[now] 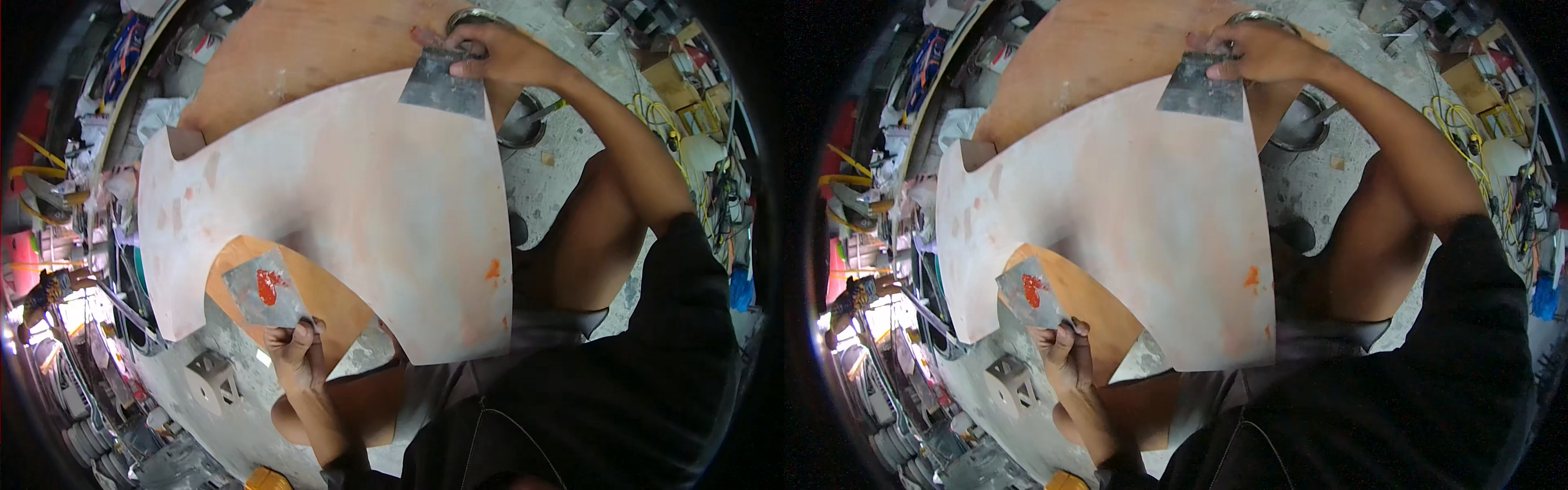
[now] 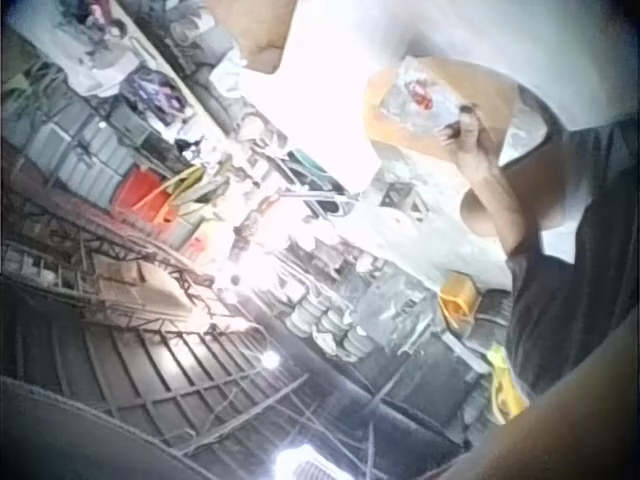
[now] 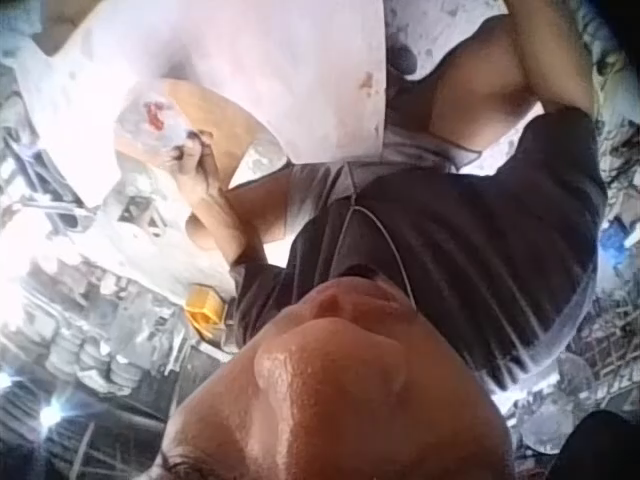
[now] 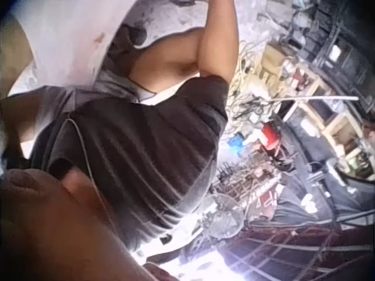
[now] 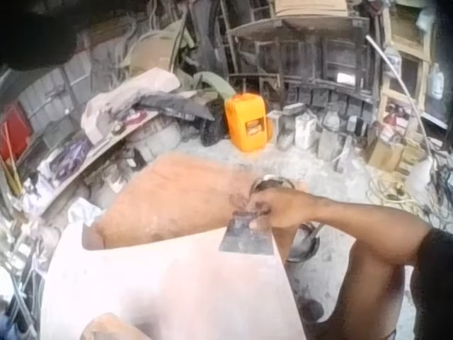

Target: Sanding an automotive body panel and applying red body filler/putty.

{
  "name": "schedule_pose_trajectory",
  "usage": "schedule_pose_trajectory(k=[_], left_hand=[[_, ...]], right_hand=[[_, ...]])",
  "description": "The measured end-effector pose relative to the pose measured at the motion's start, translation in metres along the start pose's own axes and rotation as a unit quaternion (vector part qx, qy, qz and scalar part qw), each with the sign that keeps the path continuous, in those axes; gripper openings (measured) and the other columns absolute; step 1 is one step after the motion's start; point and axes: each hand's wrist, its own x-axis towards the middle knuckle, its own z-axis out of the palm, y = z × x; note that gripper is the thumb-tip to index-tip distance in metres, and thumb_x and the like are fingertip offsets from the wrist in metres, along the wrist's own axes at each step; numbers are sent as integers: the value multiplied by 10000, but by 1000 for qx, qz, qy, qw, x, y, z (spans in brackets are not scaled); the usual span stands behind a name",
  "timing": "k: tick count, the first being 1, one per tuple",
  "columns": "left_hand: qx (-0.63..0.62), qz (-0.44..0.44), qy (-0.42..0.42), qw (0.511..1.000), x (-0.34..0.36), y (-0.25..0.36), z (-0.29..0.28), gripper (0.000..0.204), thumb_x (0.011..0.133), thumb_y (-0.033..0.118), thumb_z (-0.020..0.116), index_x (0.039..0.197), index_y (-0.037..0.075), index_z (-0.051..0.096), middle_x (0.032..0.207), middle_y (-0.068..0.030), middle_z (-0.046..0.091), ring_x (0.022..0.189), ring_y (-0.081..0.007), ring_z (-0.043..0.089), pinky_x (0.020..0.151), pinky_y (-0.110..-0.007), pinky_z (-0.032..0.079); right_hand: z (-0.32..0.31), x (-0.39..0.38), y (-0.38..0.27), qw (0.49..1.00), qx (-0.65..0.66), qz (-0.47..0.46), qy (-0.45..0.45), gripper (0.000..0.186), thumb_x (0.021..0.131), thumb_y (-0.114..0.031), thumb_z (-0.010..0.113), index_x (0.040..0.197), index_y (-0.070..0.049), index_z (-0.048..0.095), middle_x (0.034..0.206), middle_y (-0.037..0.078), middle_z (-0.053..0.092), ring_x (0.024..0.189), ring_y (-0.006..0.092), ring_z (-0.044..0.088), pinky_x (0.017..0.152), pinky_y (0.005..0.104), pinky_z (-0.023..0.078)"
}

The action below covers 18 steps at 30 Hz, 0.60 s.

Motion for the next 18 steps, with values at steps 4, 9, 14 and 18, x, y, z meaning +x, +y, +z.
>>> schedule_pose_trajectory(k=[4, 9, 14, 18], left_hand=[[-10, -18, -7, 1000, -1, -4, -6, 431, 760, 66, 813, 1128, 44, 590, 892, -62, 661, 712, -177, 611, 694, -341, 490], [-38, -30, -100, 994, -10, -3, -8, 489, 787, 18, 769, 1204, 87, 523, 881, -23, 589, 757, -175, 532, 685, -328, 386], [-30, -84, -103, 991, -24, -13, 0, 510, 712, 28, 844, 1079, 124, 503, 805, -13, 543, 737, -169, 544, 691, -308, 434], [50, -68, -103, 991, -27, -20, 6, 537, 672, 84, 886, 1050, 113, 505, 733, -40, 566, 674, -201, 604, 613, -327, 497]], right_hand=[[-14, -8, -16, 991, -27, -65, 111, 145, 875, -104, 669, 994, -23, 658, 891, 61, 655, 775, 182, 622, 731, 297, 510], [-34, -9, -56, 988, 21, 24, 153, 208, 872, -82, 676, 1065, -7, 694, 867, 99, 703, 792, 169, 643, 747, 296, 517], [-16, -24, -100, 985, 140, -33, 97, 280, 906, -63, 652, 1178, -3, 665, 980, 92, 725, 856, 125, 650, 793, 289, 522], [-1, -27, -112, 985, 52, -145, 79, 258, 898, -84, 669, 1139, 8, 680, 910, 83, 720, 801, 134, 639, 735, 293, 518]])
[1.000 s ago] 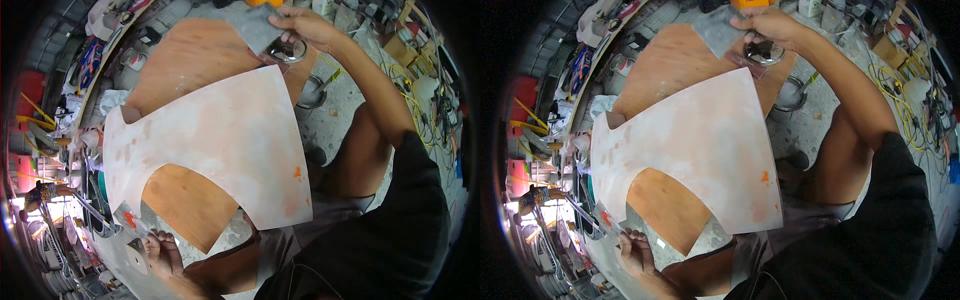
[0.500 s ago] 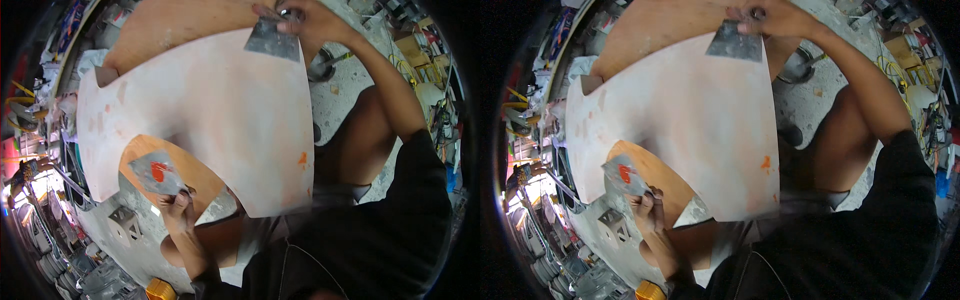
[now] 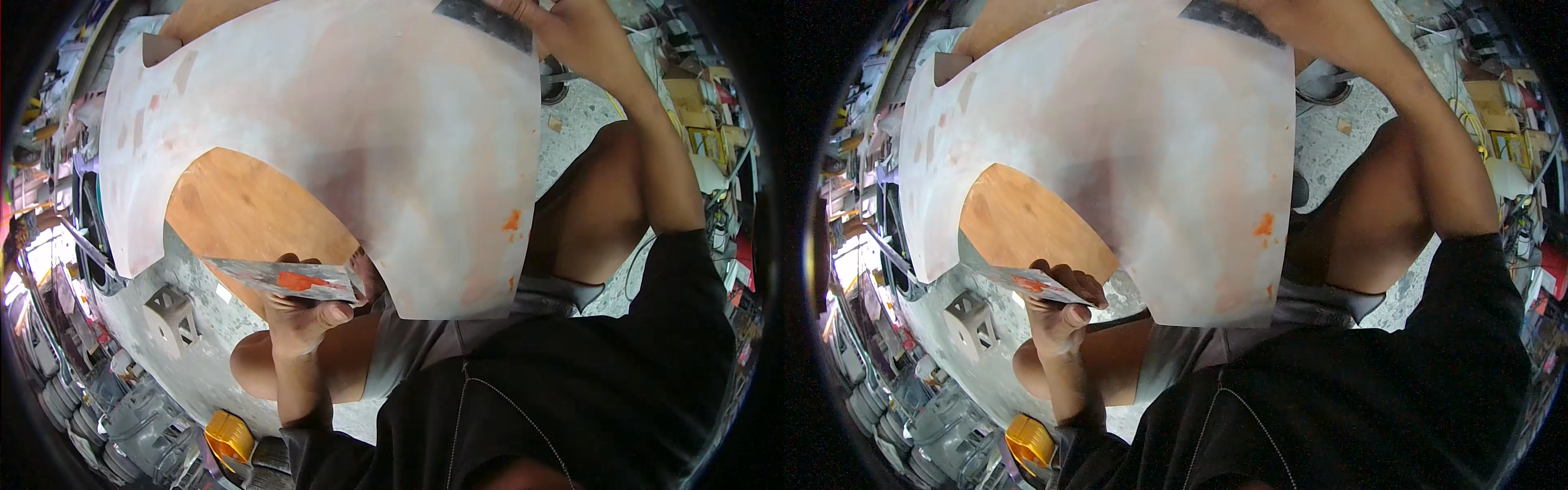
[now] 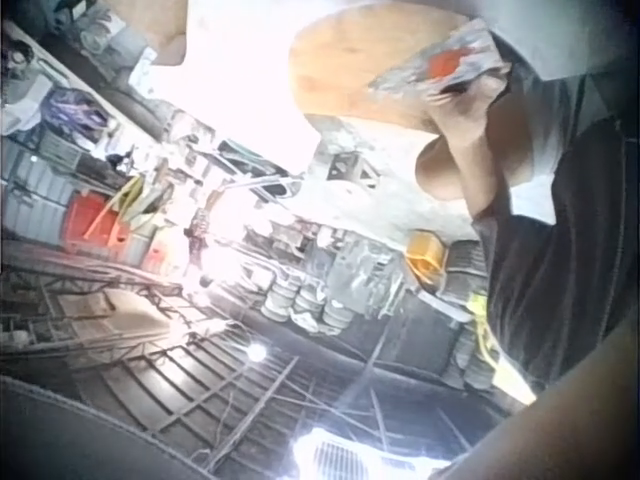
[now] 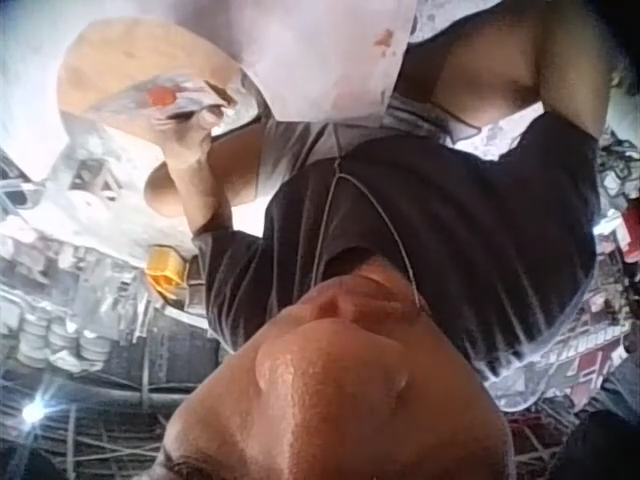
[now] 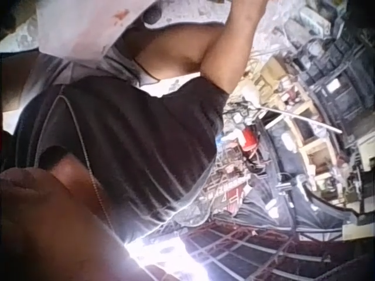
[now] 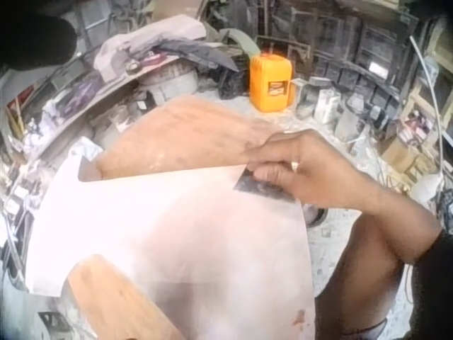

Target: Sanding an automotive body panel and applying red body filler/putty.

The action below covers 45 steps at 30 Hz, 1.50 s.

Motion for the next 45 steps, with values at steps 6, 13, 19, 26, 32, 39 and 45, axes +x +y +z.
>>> schedule_pose_trajectory(k=[6, 13, 19, 26, 32, 39, 45], left_hand=[[9, -38, 25, 999, -8, -6, 23, 474, 685, 118, 898, 1051, -11, 626, 944, -97, 689, 876, -166, 666, 774, -291, 538], [127, -21, 15, 992, -16, -9, 50, 410, 720, 197, 884, 951, 7, 604, 870, -60, 672, 815, -127, 630, 703, -264, 504], [131, -62, 42, 989, -11, -8, 62, 383, 747, 194, 862, 941, -10, 603, 785, -48, 648, 734, -139, 625, 642, -258, 511], [57, -54, -21, 997, -5, 8, 37, 466, 866, 359, 734, 1009, -55, 576, 742, -90, 657, 639, -183, 637, 618, -297, 516], [97, 115, 24, 988, -4, 0, 16, 618, 954, 392, 599, 1278, -105, 426, 1122, -196, 623, 906, -286, 660, 842, -412, 537], [49, 100, 69, 991, -6, 2, 7, 429, 985, 234, 566, 1293, -44, 457, 1183, -126, 610, 1015, -225, 607, 863, -397, 514], [-83, 176, 178, 964, -2, 27, -26, 383, 994, 195, 522, 1314, -13, 487, 1195, -107, 595, 948, -188, 579, 807, -318, 472]], right_hand=[[45, -39, -49, 968, 90, -129, -196, 367, 767, -279, 777, 1046, -62, 677, 933, 100, 666, 871, 291, 648, 770, 403, 511], [75, -74, -97, 898, 289, -105, -316, 124, 863, -233, 658, 894, -113, 662, 819, 84, 626, 765, 303, 655, 663, 421, 516], [80, -77, -98, 908, 296, -81, -284, 80, 844, -138, 670, 911, -101, 648, 826, 43, 641, 686, 248, 642, 564, 370, 490], [80, -66, -85, 898, 411, -22, -156, 85, 809, -31, 660, 866, -9, 599, 761, 73, 594, 621, 163, 582, 541, 306, 429], [76, -61, -79, 899, 402, -14, -174, 78, 810, -28, 661, 866, 1, 616, 756, 76, 619, 621, 175, 582, 546, 307, 433], [61, -46, -71, 925, 359, -31, -124, 41, 854, -64, 661, 877, -30, 656, 766, 49, 666, 639, 165, 594, 567, 300, 457], [-68, -17, 32, 952, 42, 60, 297, 218, 932, -166, 620, 801, 4, 658, 727, 49, 639, 654, 98, 567, 624, 259, 466]])
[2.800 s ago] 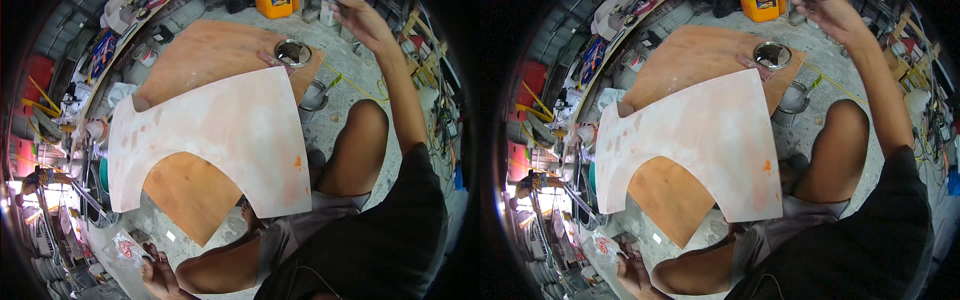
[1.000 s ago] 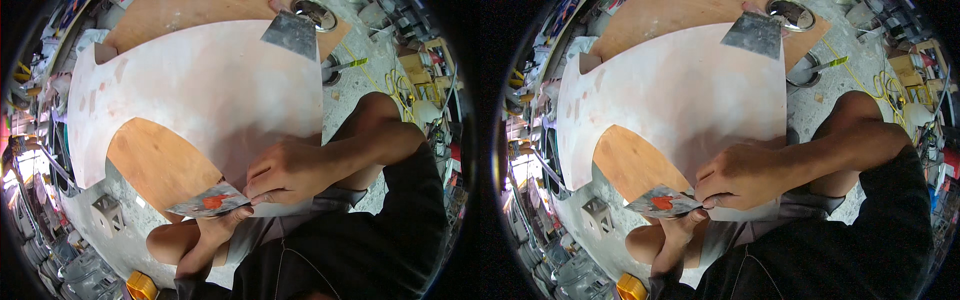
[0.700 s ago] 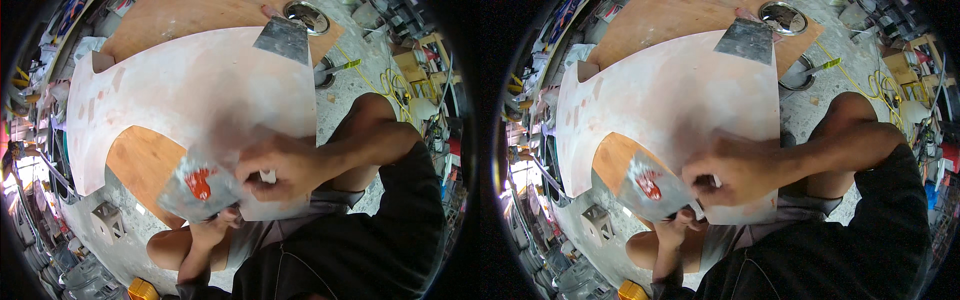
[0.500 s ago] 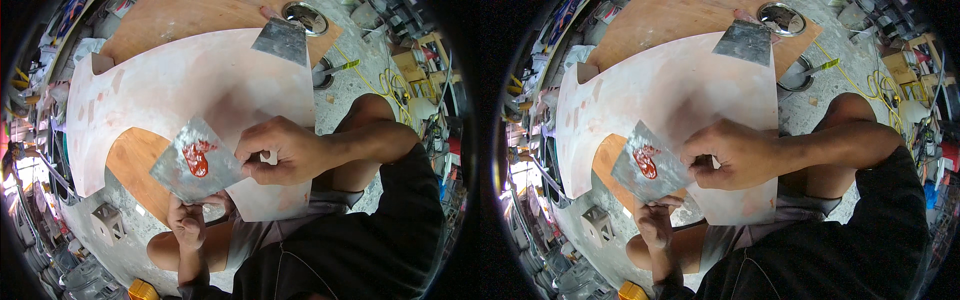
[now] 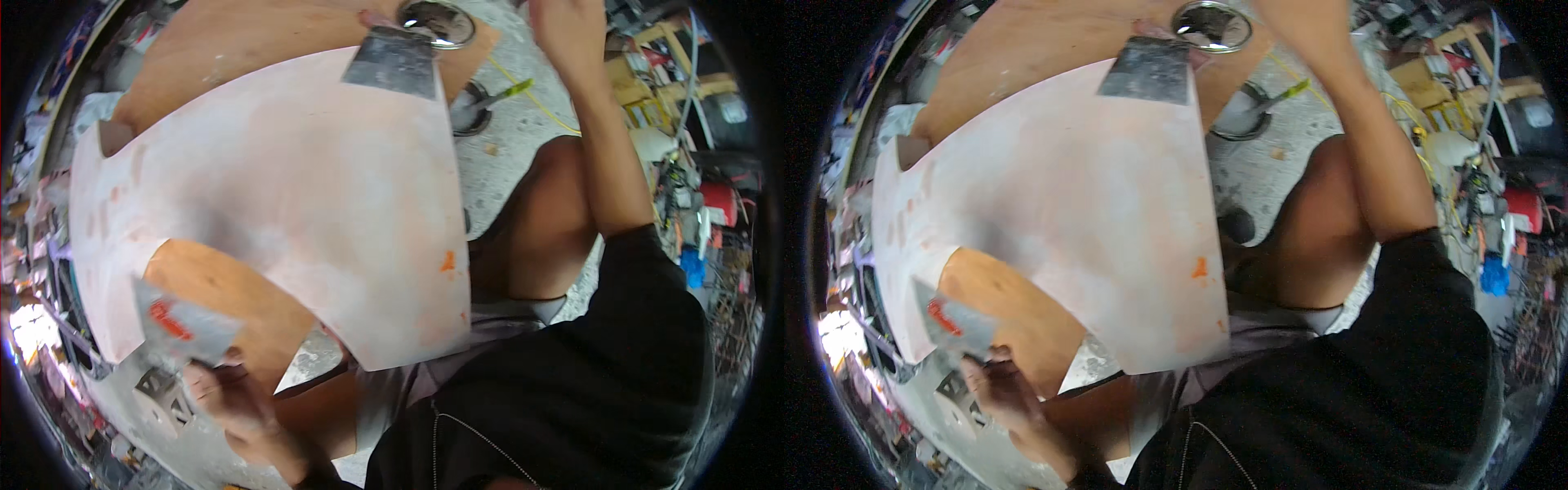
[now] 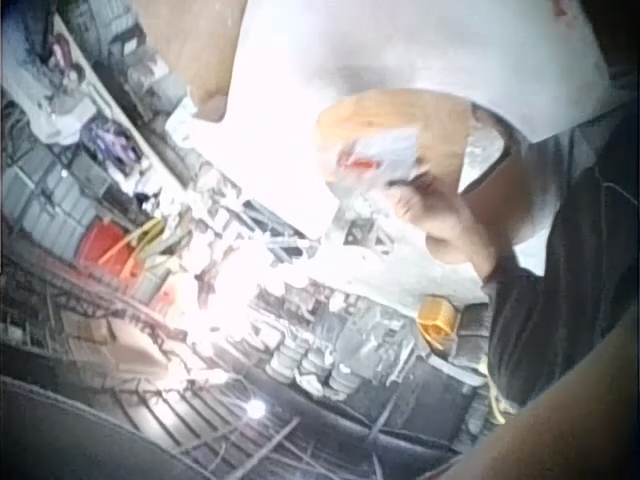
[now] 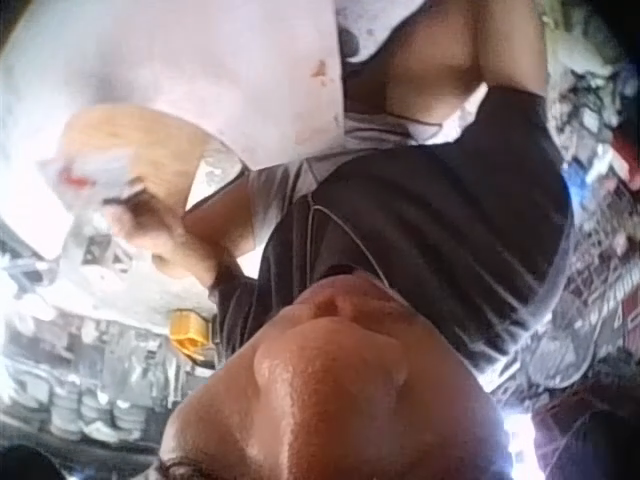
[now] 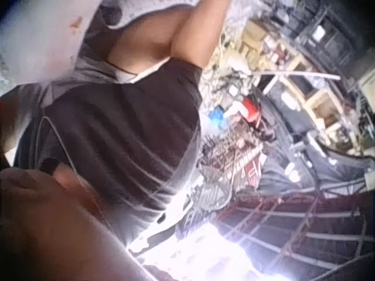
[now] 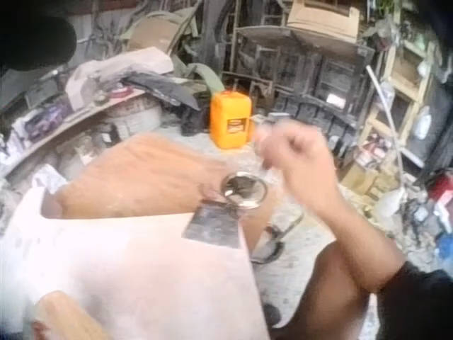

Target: Sanding an automotive body panel and applying red body filler/putty.

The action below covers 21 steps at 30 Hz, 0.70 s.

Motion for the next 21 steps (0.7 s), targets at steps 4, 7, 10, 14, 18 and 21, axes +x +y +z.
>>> schedule_pose_trajectory(k=[4, 7, 10, 14, 18, 21], left_hand=[[15, 3, 24, 1000, 10, 15, -15, 292, 1018, 194, 488, 1205, -27, 525, 883, -82, 585, 804, -165, 538, 766, -302, 447], [-23, -13, 9, 1000, 16, 20, -17, 314, 977, 169, 562, 1213, -38, 559, 951, -121, 610, 821, -178, 551, 745, -311, 454], [-9, -19, 35, 999, 20, 18, -14, 284, 1018, 190, 495, 1149, -60, 525, 814, -71, 570, 779, -163, 530, 769, -308, 455], [18, -29, 43, 999, 22, 14, -9, 259, 1006, 169, 516, 1153, -43, 542, 867, -80, 571, 786, -154, 525, 747, -300, 455], [16, -62, 15, 998, 25, 9, -6, 229, 1005, 174, 527, 1135, -13, 549, 867, -66, 570, 788, -132, 531, 725, -275, 450], [0, -80, 16, 997, 29, 4, -6, 234, 1027, 204, 487, 1067, -23, 522, 850, -47, 539, 752, -132, 512, 717, -257, 458]], right_hand=[[-106, 27, 108, 946, -149, 130, 258, 221, 878, -259, 654, 874, -40, 627, 750, 61, 621, 665, 141, 562, 606, 290, 451], [-146, -11, 179, 876, -424, 190, 128, 471, 746, -263, 744, 1146, -58, 600, 999, 131, 660, 911, 263, 627, 812, 341, 497], [-147, -56, 208, 814, -254, 486, -190, 783, 769, -536, 723, 1399, -131, 493, 1273, 86, 605, 1105, 280, 612, 934, 406, 505], [-110, -75, 201, 715, -178, 528, -423, 541, 876, -421, 657, 1310, -111, 570, 1093, 113, 666, 927, 203, 675, 810, 381, 549], [-73, -68, 194, 788, -141, 386, -458, 340, 887, -270, 604, 1131, -39, 652, 873, 86, 685, 727, 167, 679, 671, 318, 546], [-70, -55, 193, 821, -136, 347, -433, 285, 865, -204, 577, 1064, -23, 672, 830, 84, 684, 697, 165, 673, 630, 302, 538]])
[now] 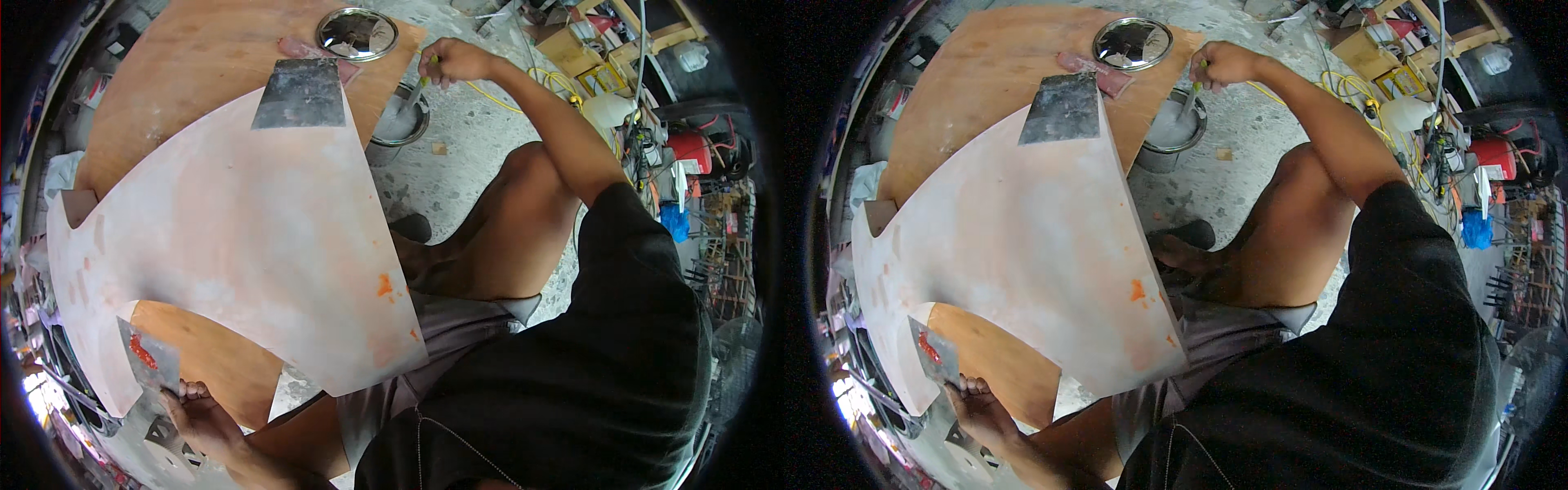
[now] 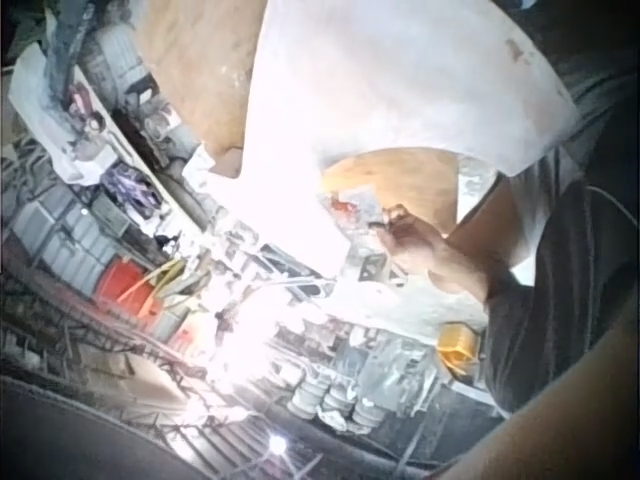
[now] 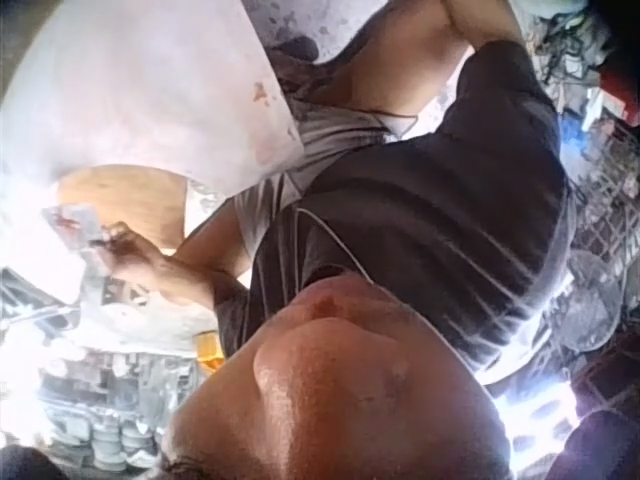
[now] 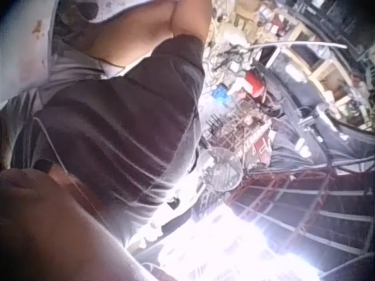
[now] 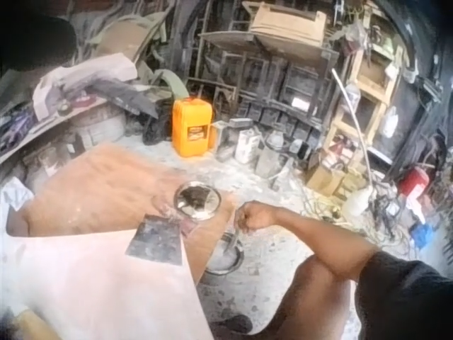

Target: Sanding an automotive body panel and applying red body filler/putty.

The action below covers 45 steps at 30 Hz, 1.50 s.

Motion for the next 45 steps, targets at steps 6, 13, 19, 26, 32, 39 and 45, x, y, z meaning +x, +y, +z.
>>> schedule_pose_trajectory(k=[6, 13, 19, 26, 32, 39, 45], left_hand=[[22, -3, 38, 999, 5, -2, 2, 219, 1013, 209, 523, 1087, 3, 537, 844, -41, 564, 749, -121, 536, 722, -256, 473], [-8, -5, 42, 999, 7, -5, 7, 217, 1013, 211, 523, 1065, 1, 544, 847, -47, 570, 749, -132, 537, 714, -267, 477], [1, -26, 42, 999, 10, -7, 3, 219, 1027, 223, 487, 987, 11, 526, 856, -46, 573, 775, -142, 569, 726, -275, 509], [77, 33, 10, 996, 5, -11, 9, 188, 995, 155, 552, 1094, -2, 574, 950, -85, 646, 806, -150, 589, 755, -273, 495], [270, 116, -95, 951, 22, 1, 84, 259, 997, 191, 547, 1150, -17, 555, 1000, -106, 652, 814, -168, 640, 804, -301, 511], [283, 35, -281, 916, 62, -44, 240, 315, 977, 139, 568, 1230, -47, 550, 976, -112, 671, 761, -192, 689, 696, -270, 519], [363, 2, -361, 859, 94, -119, 335, 256, 958, 142, 517, 1136, -36, 564, 880, -172, 705, 573, -176, 659, 557, -253, 473]], right_hand=[[-41, -25, -4, 998, 30, 3, 48, 287, 898, -328, 617, 959, -56, 688, 748, 57, 658, 603, 126, 591, 549, 263, 468], [-52, -59, -26, 966, 125, -8, 226, 208, 890, -225, 651, 870, -24, 695, 673, 49, 621, 580, 128, 566, 555, 274, 456], [-54, -69, -56, 925, 147, -13, 351, 359, 947, -346, 620, 807, -20, 674, 610, 28, 574, 555, 117, 525, 539, 271, 417], [-61, -76, -67, 887, 177, -36, 424, 386, 1001, -317, 519, 764, -33, 626, 574, 10, 510, 530, 115, 468, 529, 277, 383], [-69, -83, -72, 855, 243, -84, 450, 347, 996, -287, 507, 780, -42, 622, 595, 0, 501, 528, 113, 441, 521, 271, 361], [-77, -90, -81, 799, 292, -96, 518, 363, 999, -320, 499, 780, -61, 629, 608, -3, 503, 519, 108, 426, 483, 266, 311], [-86, -94, -73, 766, 341, -105, 535, 412, 999, -371, 502, 733, -75, 610, 592, 0, 493, 497, 109, 401, 470, 270, 287]])
